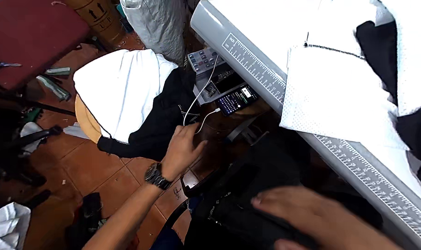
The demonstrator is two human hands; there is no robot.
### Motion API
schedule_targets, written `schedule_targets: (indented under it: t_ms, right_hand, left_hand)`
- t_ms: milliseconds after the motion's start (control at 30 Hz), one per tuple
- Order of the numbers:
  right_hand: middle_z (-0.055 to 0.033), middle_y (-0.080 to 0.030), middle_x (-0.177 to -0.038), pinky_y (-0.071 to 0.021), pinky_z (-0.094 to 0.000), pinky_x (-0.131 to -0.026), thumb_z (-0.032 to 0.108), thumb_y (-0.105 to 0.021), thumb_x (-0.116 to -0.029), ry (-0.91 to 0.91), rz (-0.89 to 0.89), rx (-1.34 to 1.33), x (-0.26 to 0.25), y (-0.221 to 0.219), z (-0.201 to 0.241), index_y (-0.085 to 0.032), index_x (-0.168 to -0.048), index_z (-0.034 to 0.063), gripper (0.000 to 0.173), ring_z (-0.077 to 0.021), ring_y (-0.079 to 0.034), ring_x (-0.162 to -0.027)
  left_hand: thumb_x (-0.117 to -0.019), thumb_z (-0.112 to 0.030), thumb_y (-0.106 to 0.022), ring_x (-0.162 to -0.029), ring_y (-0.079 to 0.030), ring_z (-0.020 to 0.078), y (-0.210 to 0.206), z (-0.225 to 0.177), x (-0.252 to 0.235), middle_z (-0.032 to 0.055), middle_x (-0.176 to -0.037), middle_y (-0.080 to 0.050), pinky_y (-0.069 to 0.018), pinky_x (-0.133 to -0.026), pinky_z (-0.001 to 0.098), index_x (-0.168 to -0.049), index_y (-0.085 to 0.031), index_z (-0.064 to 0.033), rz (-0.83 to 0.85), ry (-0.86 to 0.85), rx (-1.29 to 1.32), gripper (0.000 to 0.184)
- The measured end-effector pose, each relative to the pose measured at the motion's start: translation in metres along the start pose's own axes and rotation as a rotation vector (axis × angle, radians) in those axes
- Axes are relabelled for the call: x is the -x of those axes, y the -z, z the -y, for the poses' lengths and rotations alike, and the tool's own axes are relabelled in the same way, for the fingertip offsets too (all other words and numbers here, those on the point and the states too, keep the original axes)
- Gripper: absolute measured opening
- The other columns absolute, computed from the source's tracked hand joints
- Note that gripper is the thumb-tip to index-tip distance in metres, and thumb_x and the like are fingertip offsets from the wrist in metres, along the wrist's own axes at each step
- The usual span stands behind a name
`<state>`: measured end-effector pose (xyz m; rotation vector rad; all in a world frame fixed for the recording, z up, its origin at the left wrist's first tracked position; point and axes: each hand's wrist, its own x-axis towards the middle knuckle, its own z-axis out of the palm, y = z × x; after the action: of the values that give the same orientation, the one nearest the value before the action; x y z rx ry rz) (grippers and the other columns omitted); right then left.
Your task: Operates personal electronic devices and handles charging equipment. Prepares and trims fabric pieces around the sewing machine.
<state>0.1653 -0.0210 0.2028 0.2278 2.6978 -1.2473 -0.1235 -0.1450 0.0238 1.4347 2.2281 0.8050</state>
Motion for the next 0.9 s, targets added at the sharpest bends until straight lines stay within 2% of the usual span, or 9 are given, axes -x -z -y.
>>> schedule_targets:
  t_ms: [67, 133, 300, 433, 700, 900]
  right_hand:
    - [-0.0124, -0.068, -0.132, -0.0489, -0.0523, -0.107, 0.034, -0.058, -0.1043, -0.164, 0.054, -0.091, 0.028, -0.050, -0.018, -0.064, -0.137, 0.0096, 0.041, -0.0290, -0.063, -0.126]
    - [-0.0133, -0.068, -0.132, -0.0500, -0.0527, -0.106, 0.030, -0.062, -0.1028, -0.323, 0.010, -0.175, 0.053, -0.089, -0.032, -0.065, -0.136, 0.0089, 0.040, -0.0298, -0.064, -0.125]
    - [-0.0132, -0.067, -0.135, -0.0474, -0.0478, -0.113, 0.029, -0.056, -0.1054, -0.496, -0.215, -0.375, 0.081, -0.131, -0.042, -0.064, -0.136, 0.0047, 0.040, -0.0265, -0.062, -0.129]
    - [-0.0189, -0.067, -0.131, -0.0479, -0.0495, -0.112, 0.023, -0.056, -0.1046, -0.536, -0.257, -0.455, 0.071, -0.131, -0.047, -0.062, -0.134, -0.0033, 0.040, -0.0284, -0.063, -0.126]
    - [-0.0180, -0.067, -0.133, -0.0474, -0.0463, -0.112, 0.021, -0.058, -0.1040, -0.586, -0.203, -0.435, 0.047, -0.120, -0.059, -0.063, -0.134, -0.0012, 0.038, -0.0271, -0.063, -0.127]
    - [-0.0178, -0.068, -0.130, -0.0477, -0.0467, -0.111, 0.020, -0.058, -0.1041, -0.602, -0.190, -0.448, 0.041, -0.120, -0.063, -0.063, -0.133, -0.0015, 0.037, -0.0274, -0.063, -0.126]
  left_hand:
    - [-0.0902, -0.038, -0.076, -0.121, -0.059, 0.0384, -0.019, -0.004, -0.025, 0.0187, -0.134, -0.063, -0.0490, -0.102, 0.0558, -0.141, -0.055, 0.0001, -0.049, -0.044, -0.044, 0.067]
    - [-0.0867, -0.045, -0.077, -0.120, -0.060, 0.0389, -0.039, -0.009, -0.053, 0.0190, -0.135, -0.062, -0.0508, -0.098, 0.0564, -0.142, -0.054, 0.0005, -0.088, -0.061, -0.081, 0.076]
    - [-0.0814, -0.051, -0.079, -0.115, -0.061, 0.0426, -0.083, -0.021, -0.093, 0.0250, -0.130, -0.063, -0.0525, -0.092, 0.0548, -0.136, -0.056, 0.0063, -0.157, 0.005, -0.158, 0.083]
    - [-0.0799, -0.048, -0.081, -0.112, -0.061, 0.0430, -0.101, -0.029, -0.099, 0.0264, -0.131, -0.062, -0.0534, -0.088, 0.0538, -0.137, -0.054, 0.0085, -0.219, 0.047, -0.149, 0.085]
    - [-0.0790, -0.046, -0.082, -0.109, -0.061, 0.0404, -0.110, -0.023, -0.102, 0.0235, -0.125, -0.063, -0.0529, -0.086, 0.0515, -0.134, -0.055, 0.0061, -0.322, 0.041, -0.121, 0.080]
    - [-0.0819, -0.048, -0.079, -0.113, -0.060, 0.0418, -0.111, -0.023, -0.100, 0.0250, -0.127, -0.062, -0.0521, -0.087, 0.0523, -0.137, -0.053, 0.0060, -0.302, 0.062, -0.105, 0.082]
